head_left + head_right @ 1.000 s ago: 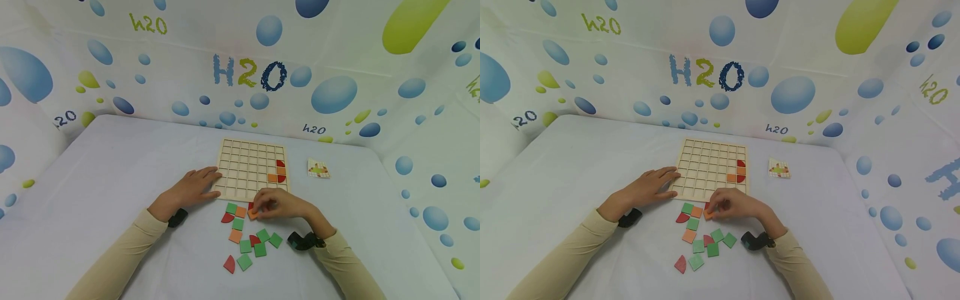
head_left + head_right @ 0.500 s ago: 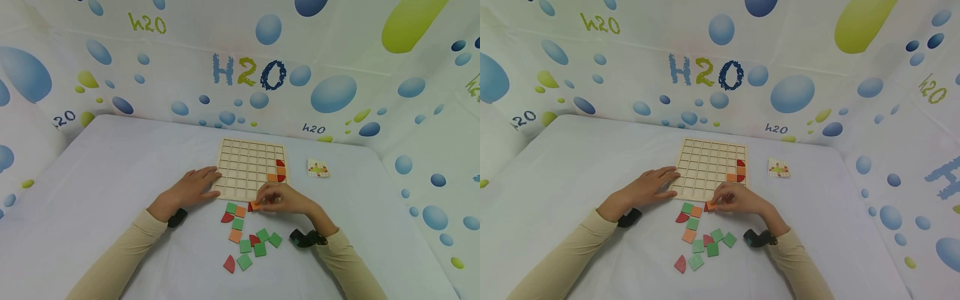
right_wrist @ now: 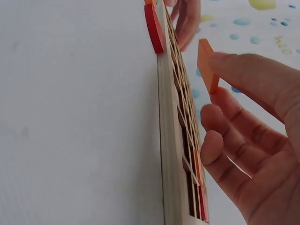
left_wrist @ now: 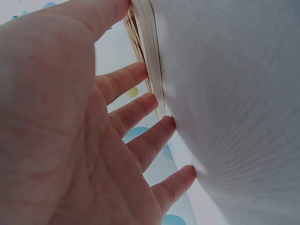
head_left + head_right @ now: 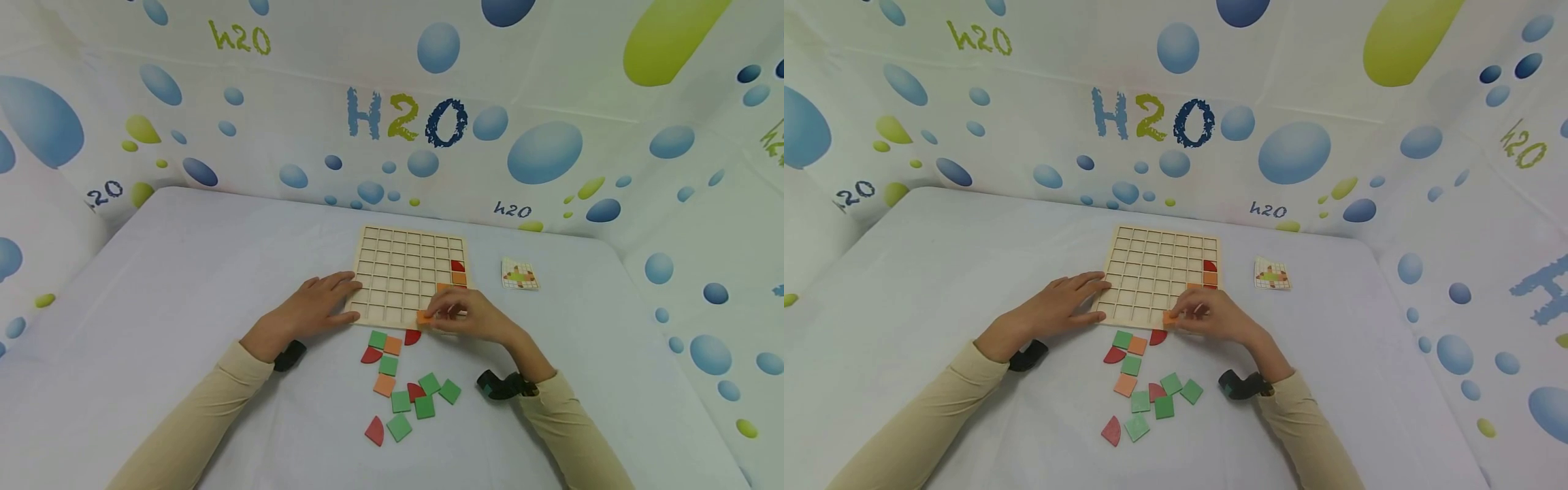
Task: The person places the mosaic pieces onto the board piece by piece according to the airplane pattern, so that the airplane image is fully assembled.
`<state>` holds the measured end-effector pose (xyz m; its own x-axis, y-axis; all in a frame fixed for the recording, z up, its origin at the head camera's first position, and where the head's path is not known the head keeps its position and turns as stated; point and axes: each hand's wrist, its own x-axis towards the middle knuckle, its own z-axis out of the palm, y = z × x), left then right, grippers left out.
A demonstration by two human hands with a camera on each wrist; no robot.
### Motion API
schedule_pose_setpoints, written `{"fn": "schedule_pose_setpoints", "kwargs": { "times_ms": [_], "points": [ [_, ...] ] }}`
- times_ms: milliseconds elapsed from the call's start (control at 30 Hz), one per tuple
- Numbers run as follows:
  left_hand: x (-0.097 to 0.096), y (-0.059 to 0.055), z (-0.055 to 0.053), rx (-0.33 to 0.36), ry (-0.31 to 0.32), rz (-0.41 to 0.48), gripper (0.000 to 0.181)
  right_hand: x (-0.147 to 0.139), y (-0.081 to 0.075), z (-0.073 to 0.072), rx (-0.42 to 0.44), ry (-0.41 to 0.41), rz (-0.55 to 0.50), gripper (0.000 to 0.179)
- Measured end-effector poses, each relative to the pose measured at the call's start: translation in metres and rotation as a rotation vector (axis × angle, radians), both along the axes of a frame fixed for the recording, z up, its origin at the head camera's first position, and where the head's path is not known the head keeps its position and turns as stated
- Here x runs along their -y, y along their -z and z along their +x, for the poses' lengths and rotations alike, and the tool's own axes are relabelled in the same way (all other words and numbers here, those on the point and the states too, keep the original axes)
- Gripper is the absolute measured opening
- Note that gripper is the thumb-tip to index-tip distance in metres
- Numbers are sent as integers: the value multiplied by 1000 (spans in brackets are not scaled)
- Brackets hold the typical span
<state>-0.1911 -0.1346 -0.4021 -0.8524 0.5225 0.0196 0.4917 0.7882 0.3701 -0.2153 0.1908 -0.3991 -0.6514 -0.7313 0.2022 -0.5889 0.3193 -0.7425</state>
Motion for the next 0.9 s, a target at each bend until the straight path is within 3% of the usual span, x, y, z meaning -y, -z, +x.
{"fn": "schedule_pose_setpoints", "kwargs": {
  "times_ms": [233, 500, 700, 900],
  "points": [
    [1, 1, -1, 4, 1, 6, 57, -4, 2, -2, 13, 118, 12, 17],
    [1, 0, -1, 8, -2, -2, 58, -8, 7, -7, -32, 184, -76, 19],
    [1, -1, -1, 7, 1, 1, 57, -7, -4, -2, -56, 310, -78, 15],
    [0, -2, 0, 15, 2, 4, 57, -3, -20, 6, -103, 355, -99, 13]
  ]
}}
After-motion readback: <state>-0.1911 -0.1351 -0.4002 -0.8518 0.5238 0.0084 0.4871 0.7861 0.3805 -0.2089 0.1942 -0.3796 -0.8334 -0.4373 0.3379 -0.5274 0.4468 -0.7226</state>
